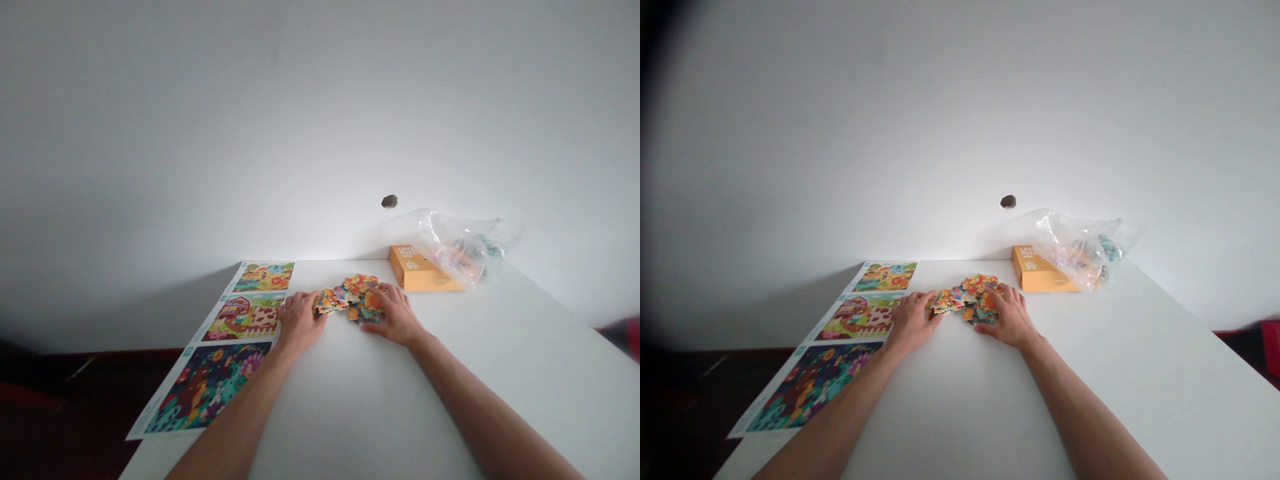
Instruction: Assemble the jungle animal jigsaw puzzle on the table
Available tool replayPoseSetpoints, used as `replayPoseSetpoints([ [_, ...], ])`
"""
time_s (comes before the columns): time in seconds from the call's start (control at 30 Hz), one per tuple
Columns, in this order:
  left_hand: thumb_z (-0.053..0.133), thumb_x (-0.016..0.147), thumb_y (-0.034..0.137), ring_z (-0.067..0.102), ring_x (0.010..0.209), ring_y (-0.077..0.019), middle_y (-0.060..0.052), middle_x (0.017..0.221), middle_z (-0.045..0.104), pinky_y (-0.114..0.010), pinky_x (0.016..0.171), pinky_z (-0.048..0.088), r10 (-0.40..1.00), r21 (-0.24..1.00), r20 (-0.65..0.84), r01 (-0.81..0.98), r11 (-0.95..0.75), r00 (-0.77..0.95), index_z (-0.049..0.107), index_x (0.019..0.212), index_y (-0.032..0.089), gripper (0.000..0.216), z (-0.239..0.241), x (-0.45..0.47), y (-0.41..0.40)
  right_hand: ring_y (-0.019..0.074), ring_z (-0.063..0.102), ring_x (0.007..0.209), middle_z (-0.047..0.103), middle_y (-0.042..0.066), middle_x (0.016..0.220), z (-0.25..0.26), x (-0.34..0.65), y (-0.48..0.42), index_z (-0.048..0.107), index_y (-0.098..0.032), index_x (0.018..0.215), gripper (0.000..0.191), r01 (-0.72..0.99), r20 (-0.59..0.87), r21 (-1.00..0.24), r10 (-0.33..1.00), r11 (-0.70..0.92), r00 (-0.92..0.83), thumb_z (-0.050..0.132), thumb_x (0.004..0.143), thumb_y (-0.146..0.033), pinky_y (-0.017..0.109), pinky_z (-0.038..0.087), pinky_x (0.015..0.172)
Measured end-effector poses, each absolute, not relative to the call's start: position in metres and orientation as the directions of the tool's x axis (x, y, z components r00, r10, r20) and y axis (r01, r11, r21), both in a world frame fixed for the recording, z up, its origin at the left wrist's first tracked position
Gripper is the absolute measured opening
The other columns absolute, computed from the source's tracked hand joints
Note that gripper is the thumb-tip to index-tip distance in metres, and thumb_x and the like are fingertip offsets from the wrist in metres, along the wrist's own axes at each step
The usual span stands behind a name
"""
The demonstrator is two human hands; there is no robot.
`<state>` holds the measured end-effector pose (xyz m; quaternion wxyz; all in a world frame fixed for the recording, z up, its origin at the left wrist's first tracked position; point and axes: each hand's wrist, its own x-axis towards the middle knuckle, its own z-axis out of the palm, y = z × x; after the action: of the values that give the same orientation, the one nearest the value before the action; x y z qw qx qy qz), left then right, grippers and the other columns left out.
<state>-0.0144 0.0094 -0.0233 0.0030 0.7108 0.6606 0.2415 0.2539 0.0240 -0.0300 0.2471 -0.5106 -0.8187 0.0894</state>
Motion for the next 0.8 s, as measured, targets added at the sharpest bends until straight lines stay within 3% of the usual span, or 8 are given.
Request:
replayPoseSetpoints([
  [0.23,0.068,0.074,0.027,0.059,0.102,-0.0263,-0.007,0.107,0.058,-0.042,0.094,0.045,0.930,0.442,0.365,0.870,-0.217,0.046,0.057,0.127,0.023,0.054,-0.023,-0.018,0.013,0.0346,0.034,0.133,0.037,0.013,0.141,-0.029,0.255,0.024,0.036,-0.029,0.147,0.086,0.767,0.301,-0.393,0.859,0.508,-0.414,0.073,0.070,-0.042,0.054,0.031,0.107],
  [0.37,0.065,0.074,0.021,0.059,0.100,-0.0227,-0.006,0.108,0.056,-0.038,0.094,0.048,0.913,0.511,0.406,0.819,-0.260,0.037,0.058,0.127,0.024,0.054,-0.026,-0.019,0.014,0.0339,0.036,0.131,0.041,0.013,0.139,-0.029,0.255,0.024,0.043,-0.028,0.142,0.076,0.761,0.325,-0.400,0.855,0.512,-0.404,0.071,0.074,-0.044,0.053,0.033,0.107],
  [0.57,0.058,0.079,0.011,0.055,0.108,-0.0243,-0.007,0.114,0.057,-0.044,0.099,0.046,0.888,0.461,0.453,0.832,-0.309,0.078,0.062,0.122,0.027,0.046,-0.036,-0.021,0.018,0.0291,0.051,0.118,0.052,0.012,0.127,-0.029,0.256,0.028,0.053,-0.024,0.134,0.061,0.759,0.354,-0.453,0.875,0.469,-0.330,0.067,0.080,-0.049,0.045,0.041,0.102],
  [0.8,0.051,0.082,0.007,0.055,0.108,-0.0235,-0.006,0.113,0.058,-0.043,0.100,0.046,0.852,0.416,0.513,0.838,-0.352,0.104,0.068,0.114,0.026,0.041,-0.036,-0.024,0.020,0.0288,0.053,0.112,0.055,0.011,0.122,-0.028,0.254,0.027,0.063,-0.026,0.122,0.046,0.746,0.412,-0.439,0.850,0.501,-0.328,0.068,0.081,-0.046,0.046,0.044,0.099],
])
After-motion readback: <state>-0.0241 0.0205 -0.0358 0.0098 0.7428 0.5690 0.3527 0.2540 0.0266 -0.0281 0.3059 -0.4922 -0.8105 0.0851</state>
